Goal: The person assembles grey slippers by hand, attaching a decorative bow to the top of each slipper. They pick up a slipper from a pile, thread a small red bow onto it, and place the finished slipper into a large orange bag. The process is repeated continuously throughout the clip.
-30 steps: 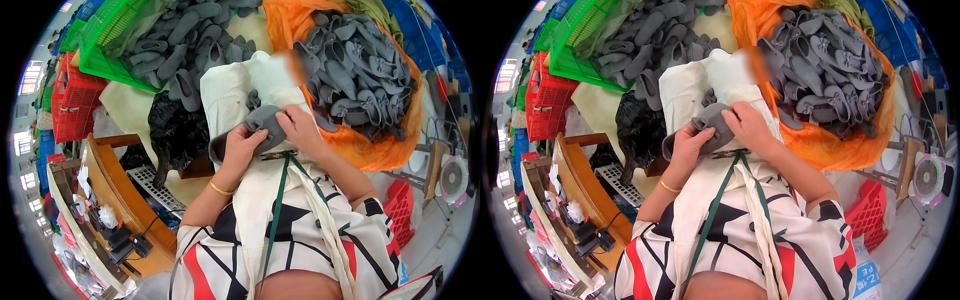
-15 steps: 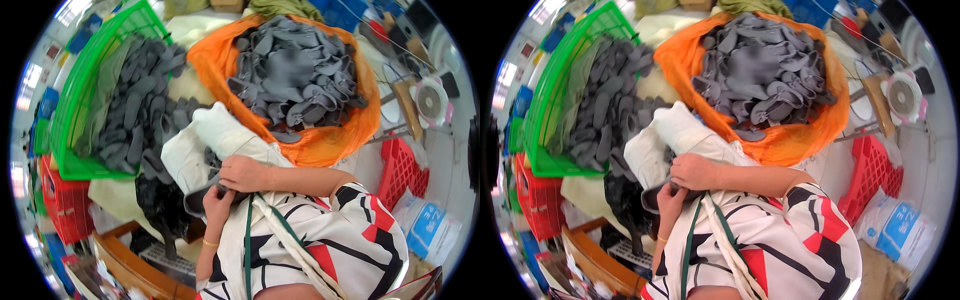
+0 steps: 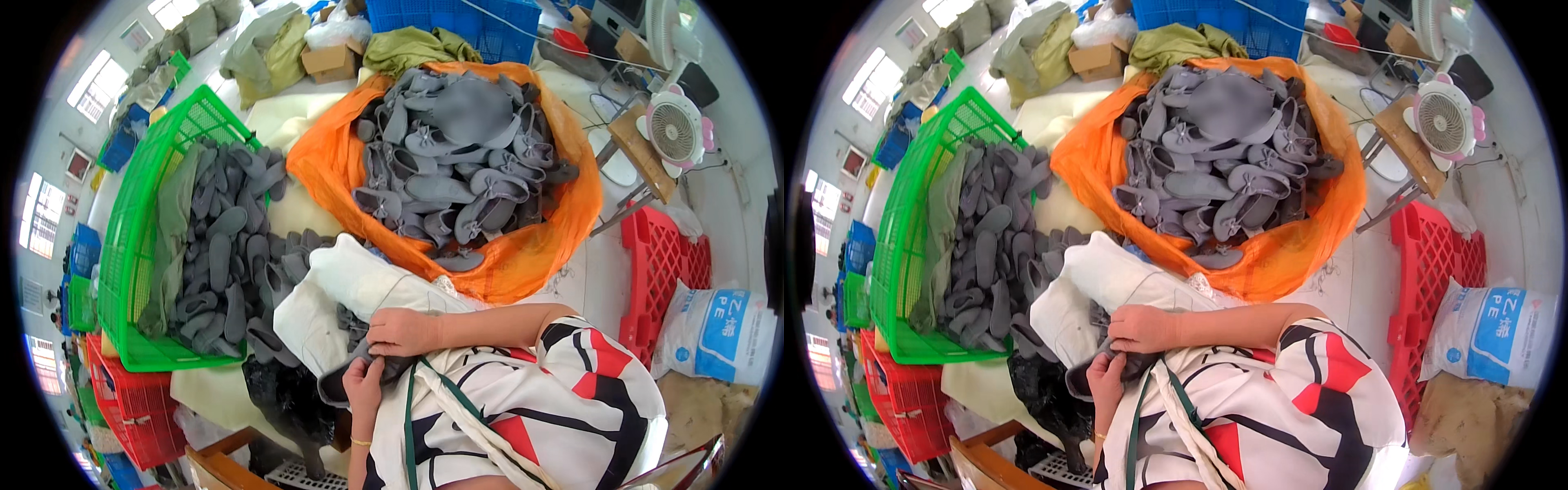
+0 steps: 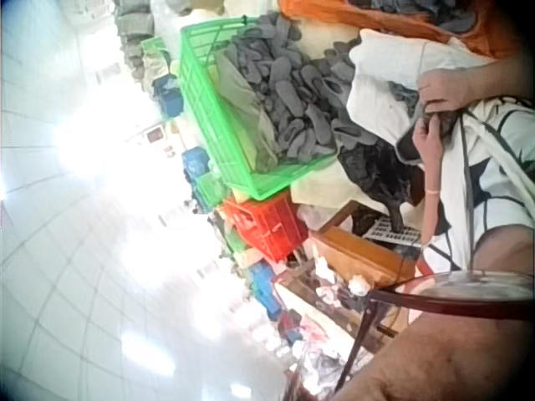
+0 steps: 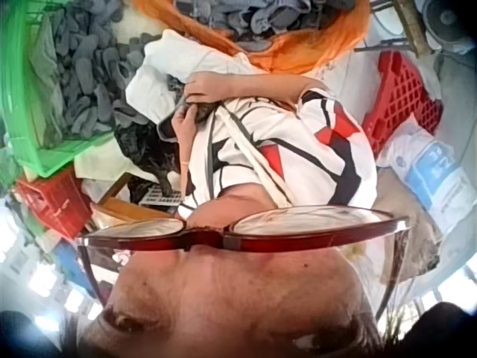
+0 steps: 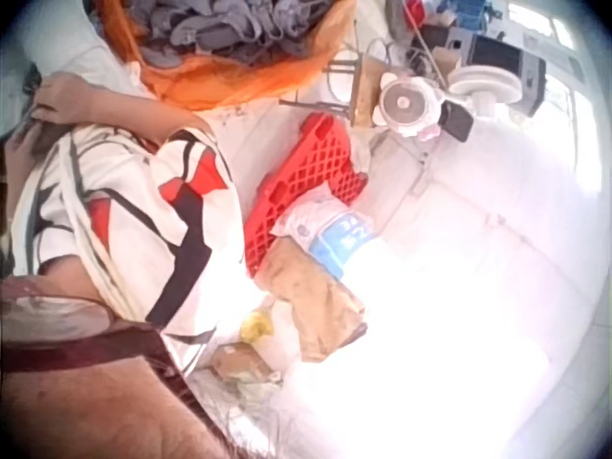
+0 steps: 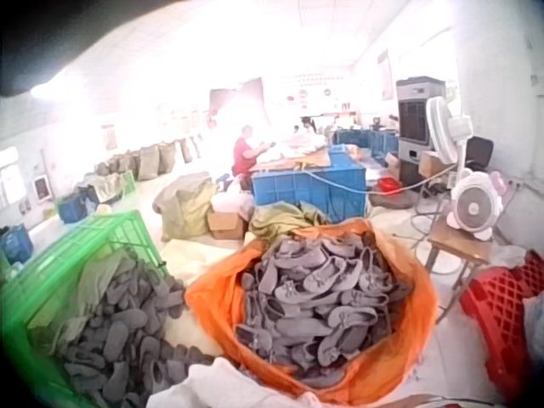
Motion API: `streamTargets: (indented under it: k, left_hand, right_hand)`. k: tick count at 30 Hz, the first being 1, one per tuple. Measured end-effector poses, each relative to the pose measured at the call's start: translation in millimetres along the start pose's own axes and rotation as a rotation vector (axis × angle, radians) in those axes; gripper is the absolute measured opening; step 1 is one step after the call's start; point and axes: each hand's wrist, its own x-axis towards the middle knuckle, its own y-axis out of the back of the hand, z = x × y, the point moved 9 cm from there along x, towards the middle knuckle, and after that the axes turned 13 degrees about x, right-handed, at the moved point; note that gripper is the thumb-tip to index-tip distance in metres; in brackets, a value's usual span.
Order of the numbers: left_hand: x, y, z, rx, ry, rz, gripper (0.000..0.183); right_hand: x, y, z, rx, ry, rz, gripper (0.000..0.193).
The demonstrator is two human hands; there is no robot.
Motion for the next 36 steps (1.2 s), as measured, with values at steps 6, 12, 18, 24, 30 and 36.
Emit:
streamTargets:
  k: [6,12,18,24,30,36]
  left_hand:
    - [-3.2,12.8,1.7,-0.072,-0.039,0.079,0.03]
    - [-3.8,17.0,36.0,0.17,-0.217,0.122,0.028]
    - [-3.7,1.8,81.2,0.507,-0.41,0.079,0.021]
    - [-9.3,14.5,111.1,0.458,-0.637,0.322,0.011]
    - [0.9,70.4,43.5,0.322,-0.286,0.45,0.005]
    - [36.5,68.6,27.2,0.58,-0.298,0.394,0.007]
  right_hand:
    - [-1.9,18.4,1.9,0.016,-0.088,0.119,0.033]
    - [-26.9,4.1,40.2,0.15,-0.471,-0.1,0.052]
    - [-40.0,18.7,51.1,0.305,-0.625,-0.007,0.053]
    - [-78.2,80.2,114.1,0.389,-0.809,0.367,0.036]
    - [-67.3,201.4,121.5,0.808,-0.632,1.123,0.034]
    - [-91.4,157.0,156.8,0.812,-0.755,0.872,0.026]
